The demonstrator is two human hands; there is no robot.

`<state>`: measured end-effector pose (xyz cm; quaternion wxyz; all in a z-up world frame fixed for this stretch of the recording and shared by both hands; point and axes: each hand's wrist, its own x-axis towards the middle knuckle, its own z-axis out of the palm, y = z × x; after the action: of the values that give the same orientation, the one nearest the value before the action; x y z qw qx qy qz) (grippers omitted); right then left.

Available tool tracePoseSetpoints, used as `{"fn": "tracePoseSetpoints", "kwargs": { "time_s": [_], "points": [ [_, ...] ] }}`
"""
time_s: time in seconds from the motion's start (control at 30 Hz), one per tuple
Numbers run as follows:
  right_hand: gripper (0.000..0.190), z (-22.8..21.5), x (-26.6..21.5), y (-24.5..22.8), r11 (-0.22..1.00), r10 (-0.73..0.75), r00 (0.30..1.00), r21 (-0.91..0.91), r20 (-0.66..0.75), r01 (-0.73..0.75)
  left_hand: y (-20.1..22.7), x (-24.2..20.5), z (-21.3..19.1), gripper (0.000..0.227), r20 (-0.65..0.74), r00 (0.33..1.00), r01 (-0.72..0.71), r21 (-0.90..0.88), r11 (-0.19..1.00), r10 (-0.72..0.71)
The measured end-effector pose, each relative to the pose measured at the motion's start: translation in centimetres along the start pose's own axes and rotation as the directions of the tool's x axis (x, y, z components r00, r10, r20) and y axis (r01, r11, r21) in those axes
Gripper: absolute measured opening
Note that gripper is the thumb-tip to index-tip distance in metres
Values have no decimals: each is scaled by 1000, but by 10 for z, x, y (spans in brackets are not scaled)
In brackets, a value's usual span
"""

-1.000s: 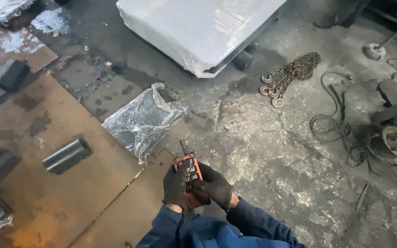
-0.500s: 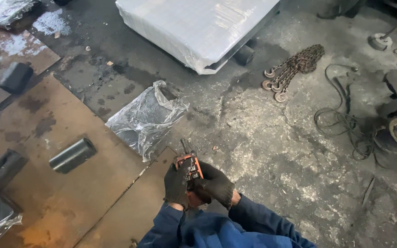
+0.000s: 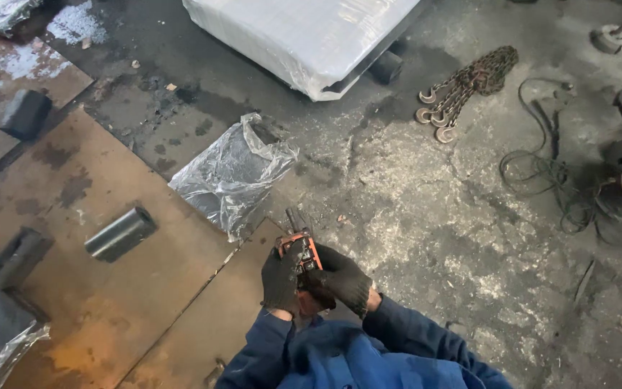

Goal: The person holds an orange remote control with both hands and presses buttons to operate a crane. The person walks around a large wrapped pallet and continues pressing buttons on the remote.

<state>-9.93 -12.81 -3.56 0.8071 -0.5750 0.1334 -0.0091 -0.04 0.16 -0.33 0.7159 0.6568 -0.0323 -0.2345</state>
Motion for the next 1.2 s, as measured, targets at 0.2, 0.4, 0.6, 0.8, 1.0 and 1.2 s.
{"fn": "tracePoseSetpoints", "kwargs": {
  "time_s": [0.2,0.4,0.6,0.8,1.0,1.2],
  "points": [
    [64,-3,-2,6,999,1,1000,38,-2,-1,-7,0,0,36,20,1000,-1,-63,998,2],
    [62,-3,-4,4,1000,4,1000,-21,-22,-4,-16,4,0,34,3,999,32,-70,997,-32],
    [61,-1,-5,5,999,48,997,-12,-59,-49,-44,13,-13,35,42,989,-147,203,968,142],
    [62,-1,-6,0,999,33,999,-3,-37,-33,-17,1,-1,35,33,999,20,-54,998,-18],
    [64,-6,-6,7,997,-14,999,-77,-37,11,-22,5,-4,37,29,998,49,-11,999,-49],
    [65,-8,-5,13,1000,-6,1000,-21,-21,6,-13,1,-1,40,23,1000,8,37,999,-9]
  ]
}}
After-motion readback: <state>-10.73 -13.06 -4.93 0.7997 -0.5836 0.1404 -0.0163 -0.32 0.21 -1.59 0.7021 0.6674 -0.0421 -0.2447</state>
